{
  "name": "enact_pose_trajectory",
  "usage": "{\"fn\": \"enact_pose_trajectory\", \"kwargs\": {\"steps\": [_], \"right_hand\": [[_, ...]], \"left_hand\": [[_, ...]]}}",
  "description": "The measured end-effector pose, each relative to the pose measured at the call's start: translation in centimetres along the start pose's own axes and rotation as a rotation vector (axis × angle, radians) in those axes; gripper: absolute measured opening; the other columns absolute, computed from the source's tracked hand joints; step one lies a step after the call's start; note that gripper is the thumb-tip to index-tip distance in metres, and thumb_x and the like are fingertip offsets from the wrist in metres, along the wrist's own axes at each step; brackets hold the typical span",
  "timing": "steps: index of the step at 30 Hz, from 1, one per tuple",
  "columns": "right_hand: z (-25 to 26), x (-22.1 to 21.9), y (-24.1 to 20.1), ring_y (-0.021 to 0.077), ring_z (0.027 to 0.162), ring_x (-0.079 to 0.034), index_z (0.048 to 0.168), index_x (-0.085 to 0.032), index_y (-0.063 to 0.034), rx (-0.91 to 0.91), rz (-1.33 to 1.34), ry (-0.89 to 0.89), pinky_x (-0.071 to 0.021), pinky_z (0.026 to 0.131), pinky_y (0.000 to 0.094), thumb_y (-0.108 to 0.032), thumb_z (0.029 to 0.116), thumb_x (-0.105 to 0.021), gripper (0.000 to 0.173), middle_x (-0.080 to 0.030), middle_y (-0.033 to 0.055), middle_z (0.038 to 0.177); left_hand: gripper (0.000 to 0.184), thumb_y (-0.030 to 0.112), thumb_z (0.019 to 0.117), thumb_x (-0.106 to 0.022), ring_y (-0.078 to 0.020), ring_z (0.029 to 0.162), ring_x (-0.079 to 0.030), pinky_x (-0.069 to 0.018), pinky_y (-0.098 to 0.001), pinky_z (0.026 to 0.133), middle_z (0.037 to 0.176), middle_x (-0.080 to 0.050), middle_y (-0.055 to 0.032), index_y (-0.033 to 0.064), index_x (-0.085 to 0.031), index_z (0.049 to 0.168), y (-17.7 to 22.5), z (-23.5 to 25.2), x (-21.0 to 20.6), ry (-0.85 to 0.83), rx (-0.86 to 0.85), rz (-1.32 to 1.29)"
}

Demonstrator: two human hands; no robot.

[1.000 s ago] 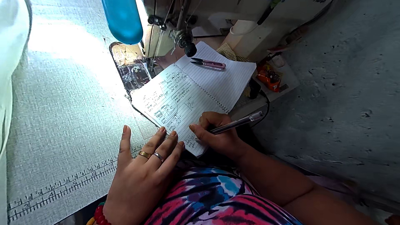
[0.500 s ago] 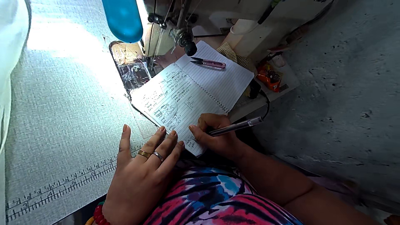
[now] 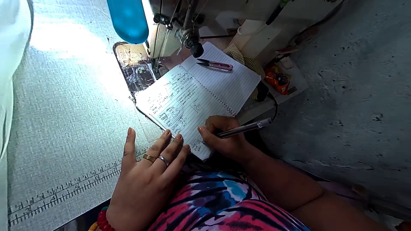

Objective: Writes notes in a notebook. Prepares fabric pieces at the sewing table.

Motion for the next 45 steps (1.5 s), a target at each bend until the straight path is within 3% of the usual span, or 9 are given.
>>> {"fn": "enact_pose_trajectory", "kwargs": {"steps": [17, 25, 28, 45], "right_hand": [[0.1, 0.2, 0.1, -0.0006, 0.053, -0.044, 0.064, -0.046, -0.0080, -0.013, 0.013, 0.012, -0.0360, 0.048, 0.0127, 0.000, 0.0903, -0.060, 0.031, -0.045, -0.0030, 0.059], [0.0, 0.5, -0.7, -0.0003, 0.051, -0.045, 0.068, -0.046, -0.0108, -0.050, 0.089, 0.061, -0.0393, 0.047, 0.0130, -0.002, 0.0925, -0.061, 0.030, -0.045, -0.0043, 0.060], [-0.6, 0.3, -1.6, -0.0009, 0.055, -0.046, 0.066, -0.047, -0.0075, 0.016, 0.055, 0.076, -0.0394, 0.050, 0.0123, 0.000, 0.0902, -0.062, 0.029, -0.047, -0.0030, 0.062], [-1.0, -0.3, -0.3, 0.0005, 0.056, -0.048, 0.064, -0.047, -0.0071, -0.008, 0.019, 0.051, -0.0396, 0.051, 0.0137, 0.001, 0.0906, -0.062, 0.032, -0.047, -0.0015, 0.061]], "left_hand": [[0.035, 0.029, 0.1051, -0.047, -0.0271, 0.135, -0.057, -0.0236, -0.0762, 0.110, 0.140, -0.065, 0.0004, 0.0266, -0.067, 0.133, 0.0, -0.1, 0.0, -0.008, -0.004, 0.004], [0.035, 0.029, 0.1050, -0.047, -0.0274, 0.135, -0.057, -0.0236, -0.0772, 0.109, 0.140, -0.065, 0.0009, 0.0258, -0.067, 0.133, 0.0, -0.1, -0.1, -0.003, -0.005, -0.001], [0.034, 0.028, 0.1052, -0.047, -0.0275, 0.134, -0.058, -0.0231, -0.0765, 0.110, 0.138, -0.066, 0.0005, 0.0254, -0.068, 0.132, 0.0, -0.1, 0.0, 0.001, -0.001, -0.010], [0.034, 0.029, 0.1055, -0.046, -0.0268, 0.136, -0.056, -0.0213, -0.0760, 0.112, 0.140, -0.065, 0.0004, 0.0254, -0.068, 0.132, 0.0, -0.1, -0.1, 0.008, -0.005, -0.004]]}}
Point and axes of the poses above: each hand's wrist, its own z-axis towards the middle knuckle, its own x-axis out of the back of the hand, y = z × x, the point moved 2 cm from there along z, towards the middle knuckle
